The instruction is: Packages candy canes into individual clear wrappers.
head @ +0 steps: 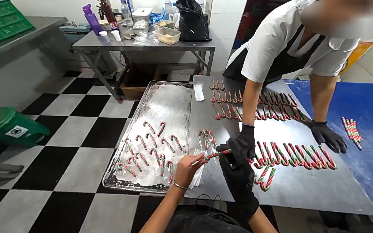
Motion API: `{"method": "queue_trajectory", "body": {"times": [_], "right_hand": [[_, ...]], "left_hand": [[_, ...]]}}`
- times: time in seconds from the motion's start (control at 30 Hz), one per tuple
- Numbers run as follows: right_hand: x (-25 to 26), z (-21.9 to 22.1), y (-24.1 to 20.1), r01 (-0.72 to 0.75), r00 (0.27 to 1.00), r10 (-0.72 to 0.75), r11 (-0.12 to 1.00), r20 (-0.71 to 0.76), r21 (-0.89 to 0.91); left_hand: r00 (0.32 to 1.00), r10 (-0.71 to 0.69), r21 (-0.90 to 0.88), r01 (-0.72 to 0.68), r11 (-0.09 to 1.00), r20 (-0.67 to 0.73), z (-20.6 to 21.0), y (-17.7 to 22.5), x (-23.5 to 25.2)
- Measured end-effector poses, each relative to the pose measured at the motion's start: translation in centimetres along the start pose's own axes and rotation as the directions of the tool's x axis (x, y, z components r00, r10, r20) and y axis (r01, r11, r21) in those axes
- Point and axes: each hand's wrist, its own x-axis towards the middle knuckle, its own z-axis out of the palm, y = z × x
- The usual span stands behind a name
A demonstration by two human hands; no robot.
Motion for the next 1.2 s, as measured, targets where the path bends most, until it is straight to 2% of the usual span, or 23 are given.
{"method": "queue_trajectory", "body": {"times": [0.07,0.17,0.3,0.4,0.47,0.53,0.67,0.77,0.87,1.0,1.1,1.2], "right_hand": [[-0.6,0.6,0.5,0.026,1.0,-0.026,1.0,0.015,0.004],[-0.9,0.3,1.3,-0.012,1.0,0.012,1.0,0.024,0.009],[-0.6,-1.1,1.9,-0.024,0.999,0.024,1.0,-0.022,0.005],[0.4,-2.9,1.2,0.02,0.998,-0.019,1.0,-0.058,0.021],[0.9,-3.7,0.6,0.043,0.998,-0.041,0.999,-0.043,0.028],[0.9,-4.0,0.6,0.075,0.997,-0.075,0.997,-0.019,0.005],[0.4,-3.4,1.9,0.078,0.996,-0.076,0.997,0.044,-0.029],[0.4,-3.4,2.8,0.04,0.997,-0.039,0.999,0.065,-0.006],[0.6,-4.3,3.7,0.012,0.999,-0.015,0.998,0.052,0.056],[2.0,-6.1,3.6,0.038,0.999,-0.035,0.995,-0.029,0.096],[2.4,-6.4,2.5,0.046,0.998,-0.043,0.995,-0.037,0.089],[2.1,-5.1,2.4,0.075,0.997,-0.075,0.996,0.018,0.038]], "left_hand": [[0.995,0.093,0.005,-0.093,0.996,-0.025,0.2,0.7,0.2],[0.994,0.108,0.018,-0.108,0.994,-0.012,0.4,1.1,0.1],[0.998,0.046,-0.004,-0.046,0.999,0.045,0.5,1.2,-0.1],[0.995,-0.085,0.004,0.085,0.996,0.059,0.5,1.6,0.1],[0.99,-0.125,0.05,0.121,0.991,0.073,0.5,2.0,0.3],[0.996,-0.068,0.087,0.063,0.994,0.055,1.0,2.5,0.3],[0.99,0.14,0.174,-0.139,0.975,0.007,2.3,4.0,0.6],[0.98,0.199,0.213,-0.196,0.957,0.007,3.2,4.2,0.4],[0.991,0.131,0.204,-0.13,0.97,0.007,3.4,4.3,0.0],[0.995,-0.098,0.206,0.097,0.974,-0.008,2.6,4.0,0.1],[0.997,-0.075,0.244,0.078,0.967,-0.02,2.3,3.8,0.4],[0.999,0.048,0.253,-0.049,0.966,0.011,2.2,3.9,1.3]]}}
